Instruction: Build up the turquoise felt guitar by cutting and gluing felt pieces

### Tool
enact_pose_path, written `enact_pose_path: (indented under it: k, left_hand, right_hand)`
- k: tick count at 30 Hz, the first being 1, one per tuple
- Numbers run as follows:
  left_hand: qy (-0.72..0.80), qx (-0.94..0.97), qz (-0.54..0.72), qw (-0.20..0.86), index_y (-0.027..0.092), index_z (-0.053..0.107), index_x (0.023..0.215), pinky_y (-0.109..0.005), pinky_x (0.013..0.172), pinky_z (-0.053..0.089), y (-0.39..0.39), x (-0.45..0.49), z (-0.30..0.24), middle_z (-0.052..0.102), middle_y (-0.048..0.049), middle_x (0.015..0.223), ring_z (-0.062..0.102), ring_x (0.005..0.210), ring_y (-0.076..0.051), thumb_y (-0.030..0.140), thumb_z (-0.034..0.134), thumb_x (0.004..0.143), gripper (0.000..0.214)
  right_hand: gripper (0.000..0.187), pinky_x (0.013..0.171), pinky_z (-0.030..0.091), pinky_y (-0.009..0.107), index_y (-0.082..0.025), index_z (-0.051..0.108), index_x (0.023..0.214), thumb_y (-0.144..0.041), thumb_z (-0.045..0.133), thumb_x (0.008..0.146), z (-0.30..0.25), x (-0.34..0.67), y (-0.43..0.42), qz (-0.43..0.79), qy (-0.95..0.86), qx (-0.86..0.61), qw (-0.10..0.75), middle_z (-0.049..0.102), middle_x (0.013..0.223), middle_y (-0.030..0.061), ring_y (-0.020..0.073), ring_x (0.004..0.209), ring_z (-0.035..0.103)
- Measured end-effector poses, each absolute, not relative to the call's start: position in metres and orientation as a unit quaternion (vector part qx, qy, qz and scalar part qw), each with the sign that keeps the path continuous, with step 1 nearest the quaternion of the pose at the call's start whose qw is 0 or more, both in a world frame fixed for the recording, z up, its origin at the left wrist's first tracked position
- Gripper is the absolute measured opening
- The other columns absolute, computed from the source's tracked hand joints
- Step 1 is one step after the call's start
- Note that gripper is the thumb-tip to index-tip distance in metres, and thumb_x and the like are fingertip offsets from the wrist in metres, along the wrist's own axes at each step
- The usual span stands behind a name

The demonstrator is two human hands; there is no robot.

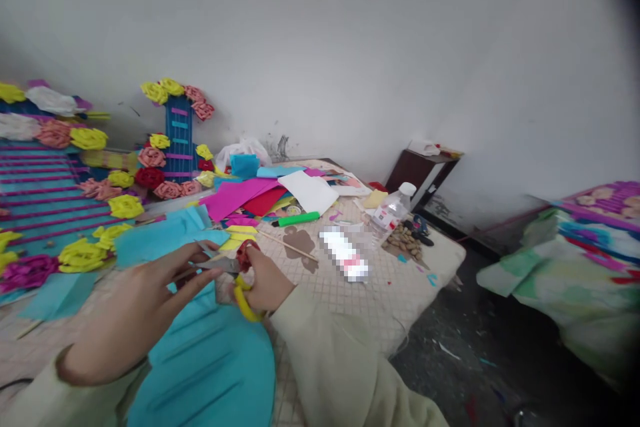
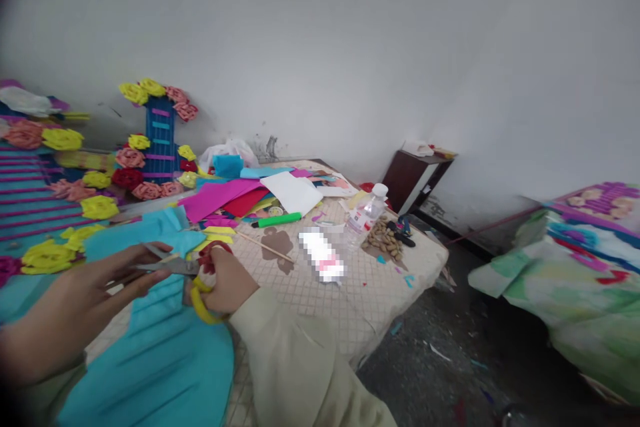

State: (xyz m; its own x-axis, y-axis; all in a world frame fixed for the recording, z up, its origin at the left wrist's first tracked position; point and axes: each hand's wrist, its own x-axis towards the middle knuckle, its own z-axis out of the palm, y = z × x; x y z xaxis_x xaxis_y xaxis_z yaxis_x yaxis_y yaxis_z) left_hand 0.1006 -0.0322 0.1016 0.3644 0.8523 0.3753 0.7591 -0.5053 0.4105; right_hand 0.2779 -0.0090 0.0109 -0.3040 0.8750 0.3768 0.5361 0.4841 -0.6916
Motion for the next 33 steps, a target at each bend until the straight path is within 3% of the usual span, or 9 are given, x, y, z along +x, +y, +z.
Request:
enact_pose_path:
  k: [6, 15, 18, 21, 25, 29, 33]
  left_hand:
    - [0.447, 0.831, 0.306, 0.124, 0.025, 0.055, 0.098, -0.029, 0.064, 0.051, -0.026, 0.113, 0.087, 0.071, -0.0037, 0.091, 0.067, 0.08, -0.022, 0.052, 0.044, 0.082, 0.033]
    - [0.463, 0.813, 0.311, 0.165, 0.021, 0.05, 0.102, -0.029, 0.061, 0.05, -0.018, 0.113, 0.069, 0.069, -0.0069, 0.091, 0.067, 0.078, -0.022, 0.051, 0.043, 0.083, 0.036]
    - [0.477, 0.807, 0.314, 0.155, 0.02, 0.051, 0.1, -0.028, 0.059, 0.049, -0.018, 0.114, 0.072, 0.07, -0.005, 0.083, 0.067, 0.076, -0.022, 0.052, 0.044, 0.083, 0.036]
    - [0.486, 0.8, 0.315, 0.154, 0.02, 0.051, 0.099, -0.027, 0.058, 0.048, -0.018, 0.115, 0.074, 0.07, -0.0046, 0.08, 0.067, 0.074, -0.021, 0.052, 0.042, 0.083, 0.037]
    - [0.494, 0.792, 0.317, 0.171, 0.021, 0.052, 0.096, -0.026, 0.057, 0.047, -0.016, 0.114, 0.074, 0.07, -0.0039, 0.081, 0.067, 0.074, -0.021, 0.055, 0.042, 0.082, 0.038]
    - [0.516, 0.777, 0.32, 0.167, 0.022, 0.054, 0.094, -0.027, 0.055, 0.046, -0.012, 0.111, 0.07, 0.07, -0.0035, 0.078, 0.066, 0.071, -0.022, 0.061, 0.042, 0.077, 0.045]
    - [0.533, 0.769, 0.305, 0.176, 0.021, 0.054, 0.095, -0.028, 0.056, 0.046, -0.011, 0.11, 0.071, 0.07, -0.0041, 0.078, 0.066, 0.071, -0.023, 0.061, 0.041, 0.076, 0.047]
  right_hand:
    - [0.05, 0.088, 0.04, 0.04, -0.017, 0.045, 0.1, -0.028, 0.072, 0.059, 0.0, 0.288, 0.009, 0.183, -0.775, -0.478, 0.37, 0.05, 0.105, 0.0098, 0.0253, 0.101, 0.048]
    - [0.082, 0.093, 0.04, 0.038, -0.017, 0.038, 0.13, -0.026, 0.077, 0.058, -0.001, 0.307, 0.005, 0.223, -0.794, -0.486, 0.289, 0.048, 0.12, 0.0123, 0.0259, 0.113, 0.046]
    - [0.064, 0.094, 0.039, 0.037, -0.021, 0.047, 0.124, -0.022, 0.072, 0.066, 0.007, 0.341, -0.004, 0.165, -0.783, -0.533, 0.275, 0.052, 0.119, 0.0091, 0.0243, 0.113, 0.046]
    - [0.043, 0.089, 0.04, 0.036, -0.019, 0.051, 0.119, -0.009, 0.053, 0.077, 0.015, 0.388, -0.009, 0.133, -0.75, -0.591, 0.266, 0.058, 0.111, 0.0087, 0.0224, 0.105, 0.051]
    - [0.048, 0.089, 0.037, 0.039, -0.013, 0.043, 0.127, -0.005, 0.038, 0.08, 0.024, 0.447, -0.002, 0.111, -0.694, -0.673, 0.23, 0.061, 0.108, 0.0129, 0.0251, 0.104, 0.051]
    - [0.058, 0.091, 0.036, 0.038, -0.019, 0.035, 0.135, -0.007, 0.04, 0.078, 0.022, 0.47, 0.013, 0.12, -0.679, -0.703, 0.175, 0.059, 0.117, 0.0095, 0.0262, 0.112, 0.047]
    - [0.063, 0.094, 0.034, 0.038, -0.023, 0.039, 0.134, -0.004, 0.042, 0.074, 0.01, 0.468, 0.02, 0.132, -0.693, -0.695, 0.139, 0.058, 0.12, 0.0069, 0.0248, 0.116, 0.045]
